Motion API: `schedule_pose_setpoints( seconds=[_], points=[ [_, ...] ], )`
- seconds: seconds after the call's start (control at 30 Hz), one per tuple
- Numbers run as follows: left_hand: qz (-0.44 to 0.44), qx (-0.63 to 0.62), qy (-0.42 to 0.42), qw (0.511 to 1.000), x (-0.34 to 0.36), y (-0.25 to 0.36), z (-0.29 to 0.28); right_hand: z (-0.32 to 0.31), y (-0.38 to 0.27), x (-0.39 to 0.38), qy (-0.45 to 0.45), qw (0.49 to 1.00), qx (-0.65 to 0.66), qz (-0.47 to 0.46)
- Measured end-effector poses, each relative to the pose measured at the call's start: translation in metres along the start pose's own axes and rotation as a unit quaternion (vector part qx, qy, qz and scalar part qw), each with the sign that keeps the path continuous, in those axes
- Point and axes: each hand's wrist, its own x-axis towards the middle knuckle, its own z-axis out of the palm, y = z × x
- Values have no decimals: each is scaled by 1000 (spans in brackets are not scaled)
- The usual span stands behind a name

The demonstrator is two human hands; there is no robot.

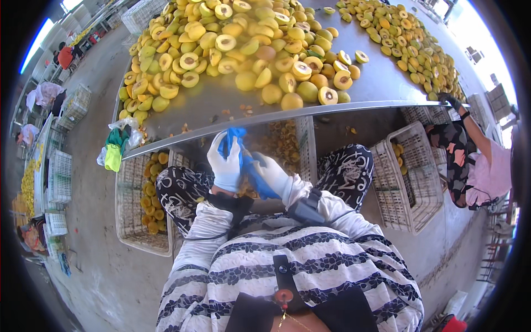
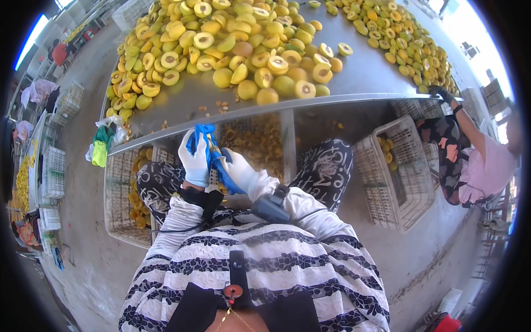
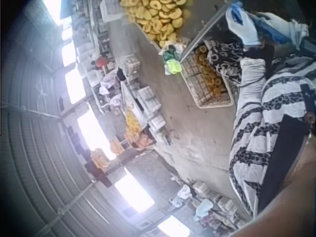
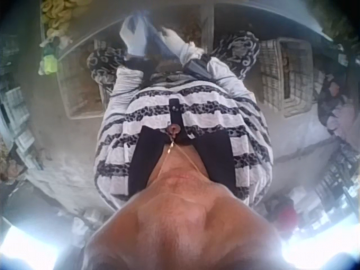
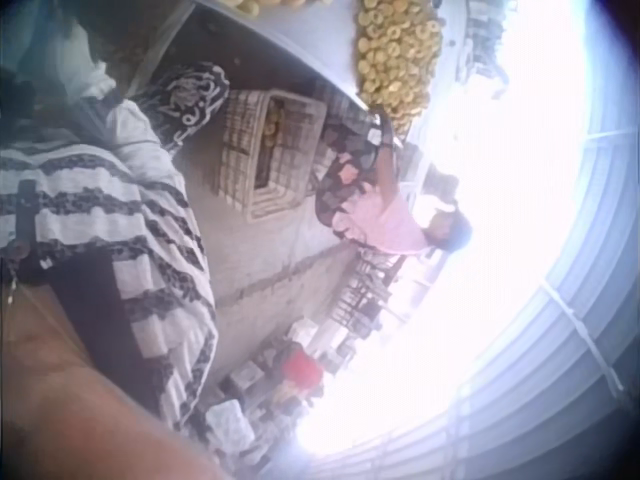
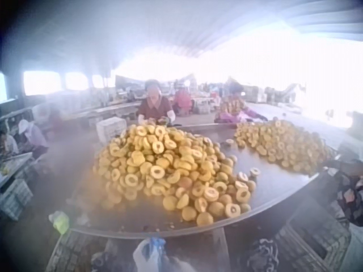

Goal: The person repeatedly picks mangoes from a large pile on a metal table, peels them with a small knife, and places the peeled fruit into a white crate below. The process is continuous and repetitive, with other workers visible in the background.

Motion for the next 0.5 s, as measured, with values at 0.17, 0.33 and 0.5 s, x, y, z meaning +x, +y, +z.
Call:
schedule_pose_setpoints(
  seconds=[0.17, 0.33, 0.5],
  points=[
    [-53, -146, 27, 987, -2, 4, 3, 8, 3, 5, 78, 948, -273, -147],
    [-149, -175, -42, 972, -3, 15, 6, 3, 9, -4, -52, 985, 161, -18],
    [-57, -31, -181, 981, 9, 5, 1, -21, 10, -11, -189, 926, 304, 119]
  ],
)
